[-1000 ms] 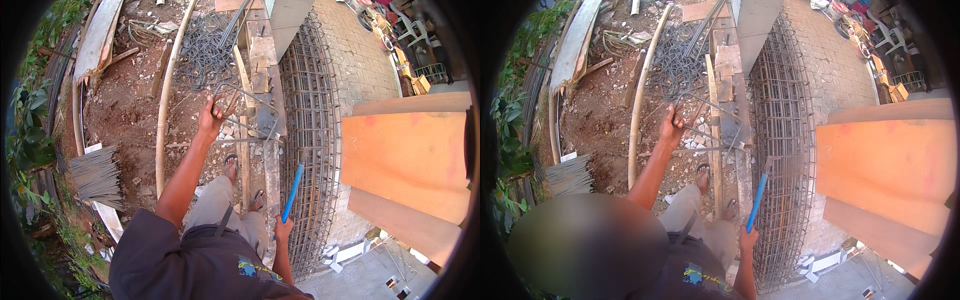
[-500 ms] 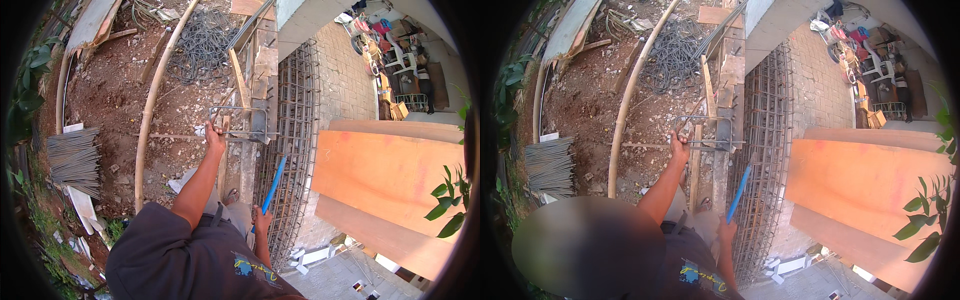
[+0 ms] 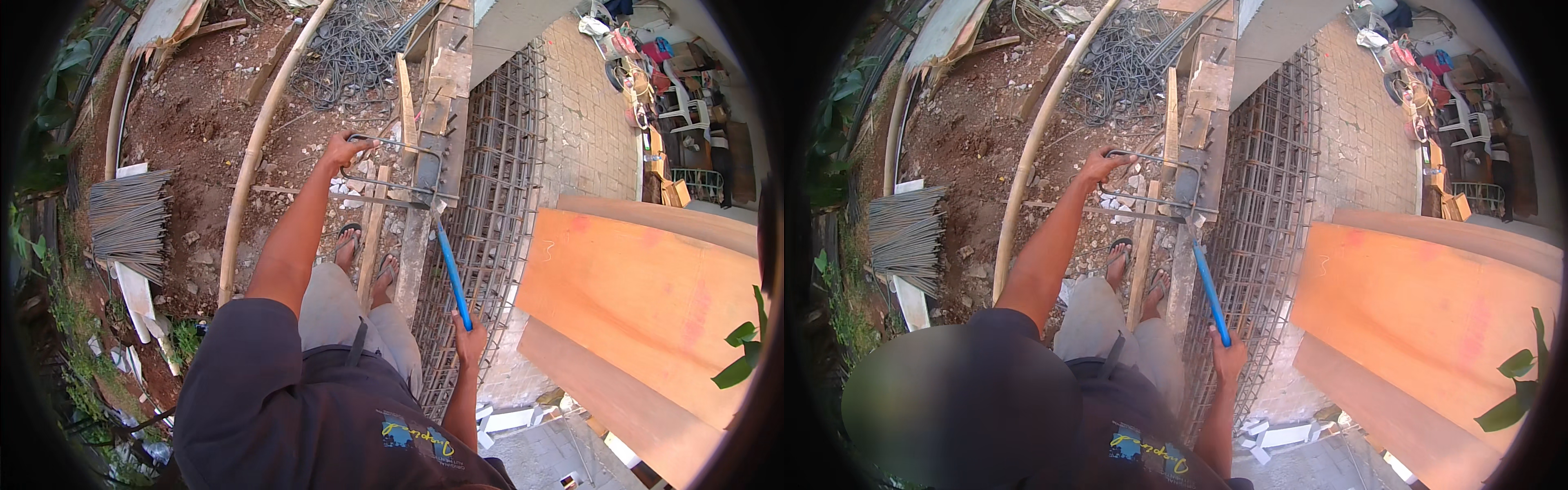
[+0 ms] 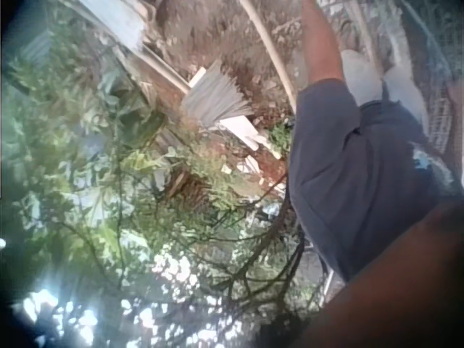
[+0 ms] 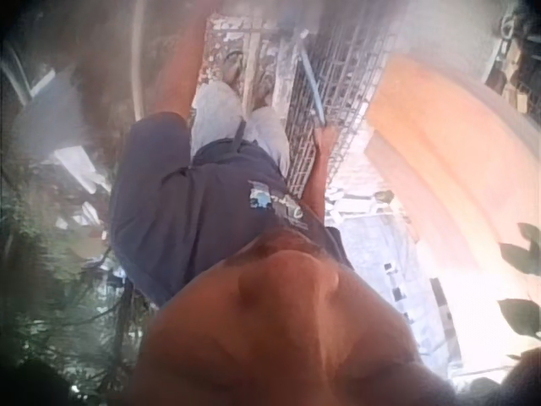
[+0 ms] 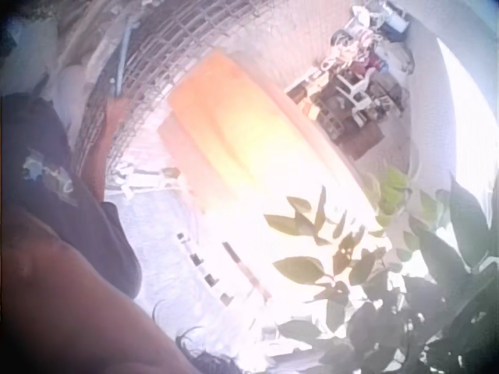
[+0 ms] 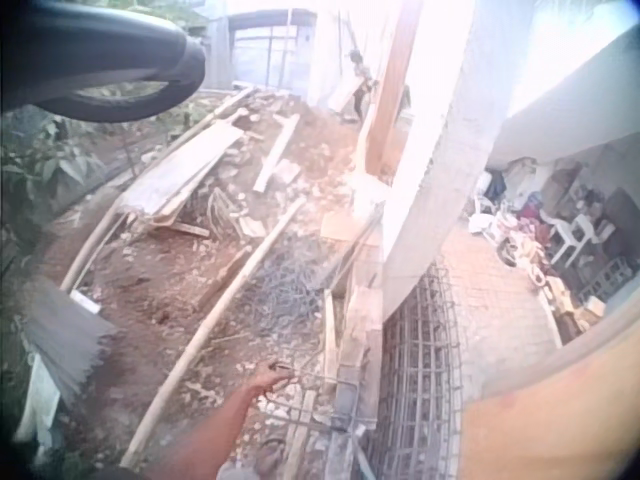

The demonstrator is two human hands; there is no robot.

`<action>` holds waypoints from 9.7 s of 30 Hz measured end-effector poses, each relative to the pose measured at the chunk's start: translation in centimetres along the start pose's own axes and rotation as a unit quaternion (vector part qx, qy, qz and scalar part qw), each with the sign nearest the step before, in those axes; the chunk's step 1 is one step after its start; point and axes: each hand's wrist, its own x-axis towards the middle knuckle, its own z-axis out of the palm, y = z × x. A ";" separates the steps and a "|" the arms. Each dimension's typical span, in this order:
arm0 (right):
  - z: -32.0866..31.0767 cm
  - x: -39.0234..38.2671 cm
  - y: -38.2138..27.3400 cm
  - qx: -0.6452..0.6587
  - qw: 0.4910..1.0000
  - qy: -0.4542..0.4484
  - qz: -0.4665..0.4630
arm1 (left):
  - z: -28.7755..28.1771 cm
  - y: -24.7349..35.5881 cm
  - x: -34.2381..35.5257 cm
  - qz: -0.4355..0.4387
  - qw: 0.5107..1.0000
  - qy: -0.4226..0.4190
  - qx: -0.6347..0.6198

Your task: The person uses a blue metal rod bender to repeatedly bend small metal rods into U-shapes. They place each rod into the bender, apply force to bend it, and then remove the finished piece.

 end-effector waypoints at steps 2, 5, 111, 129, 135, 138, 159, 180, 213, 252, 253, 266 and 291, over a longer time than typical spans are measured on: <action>-1.5 3.6 1.2 -0.009 0.999 -0.035 -0.017 | -0.2 0.1 2.7 0.043 0.996 -0.005 0.082; -3.4 9.2 2.7 -0.055 0.995 -0.059 -0.052 | 0.2 -2.0 3.8 0.063 0.990 0.047 0.116; 18.9 -9.8 2.7 0.210 0.972 0.062 0.091 | 2.8 19.5 -8.9 0.565 0.755 -0.329 0.044; 21.8 -11.0 6.8 0.191 0.958 0.060 0.207 | 4.3 12.3 5.3 0.465 0.825 -0.318 -0.036; 16.2 -10.4 1.0 0.174 0.952 0.026 0.251 | 3.7 10.9 7.9 0.483 0.846 -0.226 0.020; 16.0 -10.6 0.3 0.183 0.954 0.018 0.239 | 2.8 9.4 10.9 0.442 0.867 -0.198 0.115; 11.8 -8.5 -5.2 0.053 0.983 -0.040 0.168 | 9.9 8.6 14.5 0.031 0.977 -0.181 -0.106; 5.6 -7.5 -0.3 0.137 0.985 -0.023 0.099 | 14.7 6.7 10.5 0.082 0.975 0.033 -0.205; -5.0 21.1 2.8 -0.029 0.976 -0.154 -0.152 | 14.5 7.2 10.6 0.032 0.986 0.020 -0.164; -11.0 24.6 -4.9 -0.183 0.961 -0.112 -0.174 | 14.6 7.5 9.3 0.063 0.987 0.107 -0.106; -11.2 24.6 -5.0 -0.192 0.960 -0.117 -0.169 | 14.6 7.4 9.2 0.059 0.989 0.096 -0.101; -7.1 21.8 0.6 -0.136 0.983 -0.059 -0.108 | 14.1 8.6 9.4 -0.013 0.994 0.065 -0.086; 10.0 6.7 2.8 0.033 0.995 0.085 0.039 | 14.6 6.6 11.5 0.072 0.990 0.100 -0.066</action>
